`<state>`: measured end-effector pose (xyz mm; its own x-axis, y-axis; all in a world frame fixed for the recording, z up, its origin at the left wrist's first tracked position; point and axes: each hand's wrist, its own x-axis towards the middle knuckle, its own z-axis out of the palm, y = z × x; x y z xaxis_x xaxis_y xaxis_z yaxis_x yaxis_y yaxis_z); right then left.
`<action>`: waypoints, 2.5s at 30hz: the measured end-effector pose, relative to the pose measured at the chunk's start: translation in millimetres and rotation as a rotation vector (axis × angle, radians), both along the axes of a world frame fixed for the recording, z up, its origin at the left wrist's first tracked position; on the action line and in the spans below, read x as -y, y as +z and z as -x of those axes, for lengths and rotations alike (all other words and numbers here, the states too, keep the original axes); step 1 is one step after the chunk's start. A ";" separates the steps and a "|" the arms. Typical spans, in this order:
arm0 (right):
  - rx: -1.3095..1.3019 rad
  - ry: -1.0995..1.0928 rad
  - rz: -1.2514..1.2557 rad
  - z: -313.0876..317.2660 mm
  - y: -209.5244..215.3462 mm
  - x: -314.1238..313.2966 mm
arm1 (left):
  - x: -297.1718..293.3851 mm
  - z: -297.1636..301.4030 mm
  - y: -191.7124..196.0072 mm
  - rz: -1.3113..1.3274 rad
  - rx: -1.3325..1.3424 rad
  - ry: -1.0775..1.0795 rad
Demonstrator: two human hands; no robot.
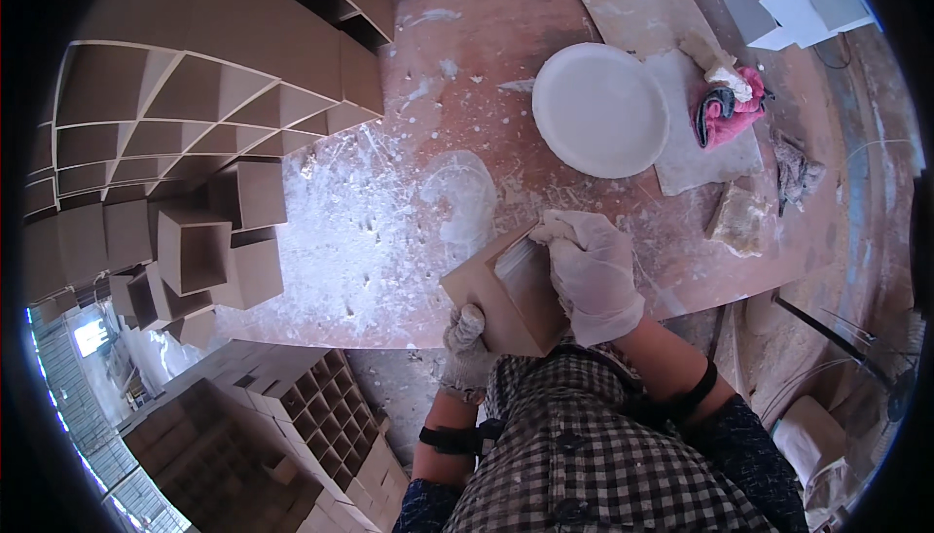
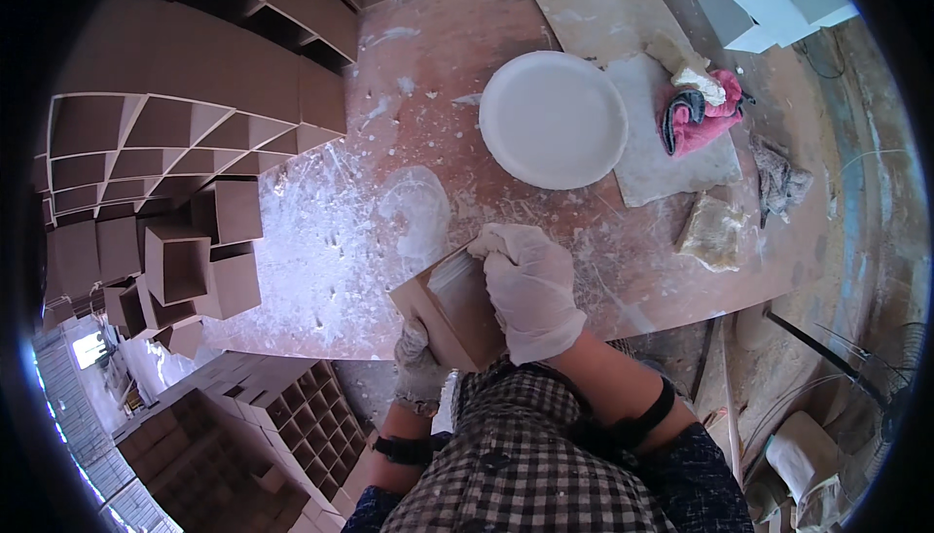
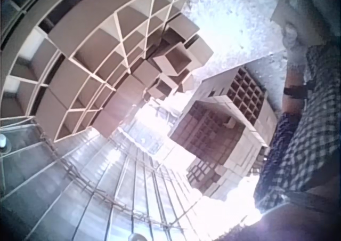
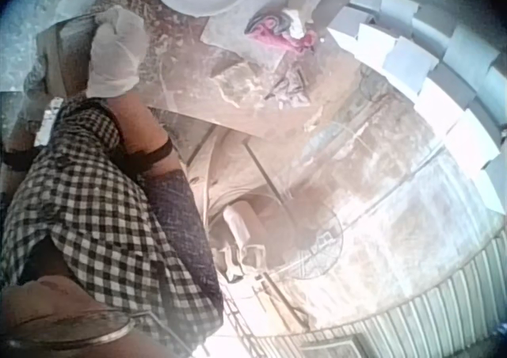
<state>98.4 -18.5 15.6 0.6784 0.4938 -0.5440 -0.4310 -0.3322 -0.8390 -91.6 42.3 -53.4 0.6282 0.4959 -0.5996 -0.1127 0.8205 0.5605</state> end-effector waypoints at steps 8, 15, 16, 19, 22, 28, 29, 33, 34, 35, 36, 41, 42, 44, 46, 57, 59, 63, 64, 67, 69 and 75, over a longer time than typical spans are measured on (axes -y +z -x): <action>0.548 0.418 -0.384 17.0 9.9 22.0 | 0.6 2.3 -5.3 0.097 0.070 0.008; 0.451 0.223 -0.130 15.0 -0.4 34.3 | 1.6 12.1 -15.8 0.073 0.066 0.049; 0.450 0.224 -0.130 16.8 -8.2 30.3 | 1.5 10.0 -13.5 0.073 0.065 0.050; 0.536 0.104 -0.139 16.7 -18.2 15.2 | -0.7 3.7 -6.4 0.081 0.067 0.041; 0.507 0.118 -0.179 20.3 1.4 3.0 | -4.3 9.2 -11.0 0.126 0.120 0.029; 0.051 0.274 -0.351 20.2 22.4 -4.1 | -10.1 13.4 -18.7 0.099 0.071 -0.019; -0.071 0.311 -0.365 14.5 23.8 -4.3 | -10.7 12.2 -17.2 0.075 0.091 -0.010; -0.028 0.546 -0.419 0.7 14.1 6.5 | -12.8 8.6 -17.3 0.066 0.095 0.052; -0.031 0.548 -0.421 -2.5 13.0 11.4 | -13.2 9.9 -18.7 0.065 0.093 0.055; 0.082 0.721 -0.483 -5.9 12.0 16.9 | -13.6 11.7 -21.4 0.099 0.104 0.066; 0.198 0.894 -0.543 -8.5 11.4 21.8 | -13.8 13.1 -22.3 0.134 0.115 0.077; 0.305 1.018 -0.464 -15.2 9.6 32.0 | -15.1 4.4 -10.9 0.103 0.113 0.073; 0.357 0.864 -0.476 -12.3 3.1 29.6 | -16.2 2.8 -7.4 0.120 0.129 0.056; 0.402 0.706 -0.484 -7.5 -0.6 21.4 | -16.8 -0.2 -2.4 0.139 0.141 0.038; 0.789 0.562 -0.413 -4.4 0.3 9.4 | -16.4 -2.8 0.3 0.119 0.128 0.036; 0.579 1.215 -0.358 -22.8 18.1 37.9 | -11.1 -10.8 9.4 0.031 0.077 0.092; 0.680 1.295 -0.284 -35.8 22.2 31.3 | -13.8 -12.7 11.1 0.009 0.042 0.079; 0.975 1.220 -0.105 -44.4 3.5 30.2 | -15.2 -6.7 2.2 -0.005 0.056 0.084; 0.992 1.053 -0.136 -43.6 -1.8 30.2 | -16.8 -6.6 -1.4 -0.016 0.043 0.077; 1.186 1.013 -0.383 -28.2 -5.5 23.3 | -17.2 -6.1 -6.0 -0.035 0.094 0.073; 1.106 1.081 -0.328 -9.5 2.9 32.4 | -17.9 -5.3 -6.7 -0.012 0.051 0.059; 1.152 1.178 -0.277 -21.6 1.9 35.0 | -15.0 -6.6 -6.6 -0.058 0.064 0.090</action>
<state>120.0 -53.5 17.5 -0.1527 0.9801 0.1269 0.7724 0.1985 -0.6034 -85.0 57.3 -60.0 0.6155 0.5846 -0.5286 -0.2216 0.7720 0.5958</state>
